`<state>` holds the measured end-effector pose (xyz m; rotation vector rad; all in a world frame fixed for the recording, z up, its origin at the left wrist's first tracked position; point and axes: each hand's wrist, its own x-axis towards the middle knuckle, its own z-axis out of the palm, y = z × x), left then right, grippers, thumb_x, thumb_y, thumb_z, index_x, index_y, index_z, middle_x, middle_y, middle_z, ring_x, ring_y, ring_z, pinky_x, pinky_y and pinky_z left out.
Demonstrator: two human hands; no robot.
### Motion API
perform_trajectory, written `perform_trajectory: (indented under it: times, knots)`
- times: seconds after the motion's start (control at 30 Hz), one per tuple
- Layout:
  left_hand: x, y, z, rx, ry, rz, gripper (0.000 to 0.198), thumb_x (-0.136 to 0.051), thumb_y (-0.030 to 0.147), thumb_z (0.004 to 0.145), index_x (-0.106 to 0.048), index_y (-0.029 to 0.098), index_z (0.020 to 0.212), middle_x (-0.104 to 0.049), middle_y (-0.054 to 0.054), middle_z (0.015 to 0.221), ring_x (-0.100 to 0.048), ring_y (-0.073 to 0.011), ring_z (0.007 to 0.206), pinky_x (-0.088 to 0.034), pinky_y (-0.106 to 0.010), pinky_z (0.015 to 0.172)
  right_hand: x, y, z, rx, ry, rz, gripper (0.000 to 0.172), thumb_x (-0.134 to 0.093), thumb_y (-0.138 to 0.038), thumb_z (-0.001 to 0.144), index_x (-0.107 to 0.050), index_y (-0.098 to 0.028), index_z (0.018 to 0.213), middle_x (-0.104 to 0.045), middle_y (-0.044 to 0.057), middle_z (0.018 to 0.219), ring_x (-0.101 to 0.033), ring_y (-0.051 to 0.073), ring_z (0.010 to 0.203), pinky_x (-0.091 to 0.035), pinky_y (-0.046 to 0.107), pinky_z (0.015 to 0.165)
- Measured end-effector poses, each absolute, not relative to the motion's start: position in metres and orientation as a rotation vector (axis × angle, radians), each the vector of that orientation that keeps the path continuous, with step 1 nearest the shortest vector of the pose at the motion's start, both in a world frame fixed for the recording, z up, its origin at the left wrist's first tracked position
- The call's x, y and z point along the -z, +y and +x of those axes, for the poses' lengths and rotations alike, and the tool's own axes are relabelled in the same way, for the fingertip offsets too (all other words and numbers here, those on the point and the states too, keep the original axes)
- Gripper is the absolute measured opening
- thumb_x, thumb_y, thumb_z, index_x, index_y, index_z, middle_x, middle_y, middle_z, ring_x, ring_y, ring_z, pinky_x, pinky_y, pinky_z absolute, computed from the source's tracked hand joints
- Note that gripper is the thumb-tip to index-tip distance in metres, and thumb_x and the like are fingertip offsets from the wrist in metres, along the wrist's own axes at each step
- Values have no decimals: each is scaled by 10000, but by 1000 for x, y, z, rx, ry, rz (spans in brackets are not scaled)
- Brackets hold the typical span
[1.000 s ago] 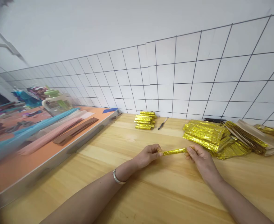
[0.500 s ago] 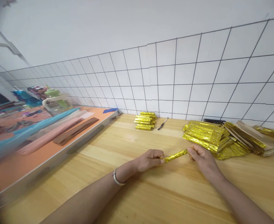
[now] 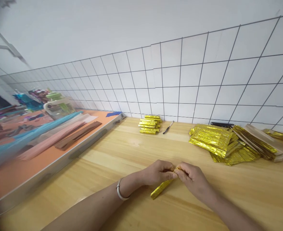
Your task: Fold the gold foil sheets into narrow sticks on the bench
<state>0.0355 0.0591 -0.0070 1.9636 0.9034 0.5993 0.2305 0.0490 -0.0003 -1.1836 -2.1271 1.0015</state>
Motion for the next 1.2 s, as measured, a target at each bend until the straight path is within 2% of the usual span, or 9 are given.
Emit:
perform_trajectory:
  times: [0.1,0.27,0.43,0.67,1.2]
  knots:
    - [8,57,38,-609,922,1922,365,-501,481,816,-599,135,755,-478,31,628,-401,-83,584,-317,-182,525,0,46,229,-914,-2145,-1226,316,-388,-417,878,-479,-197,671,-390,-34,610,-376,120,582,-311,227,526]
    - [7,53,40,-571,922,1880,384,-479,480,830,-617,141,715,-578,10,653,-471,-90,580,-353,-185,552,0,47,233,-852,-2155,-1258,321,-375,-425,885,-489,-203,682,-434,-26,610,-405,126,585,-325,227,529]
    - [3,53,42,-615,923,1957,384,-466,449,846,-583,132,665,-579,-1,620,-458,-82,540,-329,-185,517,-8,45,233,-809,-2178,-1254,330,-369,-428,890,-491,-202,683,-462,-24,621,-428,125,588,-332,232,542]
    - [-10,54,41,-680,839,1855,377,-446,471,857,-582,138,743,-600,-24,698,-513,-104,620,-380,-192,583,-28,48,238,-730,-2175,-1271,339,-372,-459,882,-521,-212,704,-479,-19,620,-442,133,584,-331,244,534]
    - [-17,61,28,-639,939,1916,359,-401,452,876,-598,161,803,-487,25,609,-430,-96,554,-352,-196,545,-37,71,271,-589,-2068,-1390,335,-408,-486,856,-513,-224,676,-478,-28,587,-456,143,578,-339,262,545]
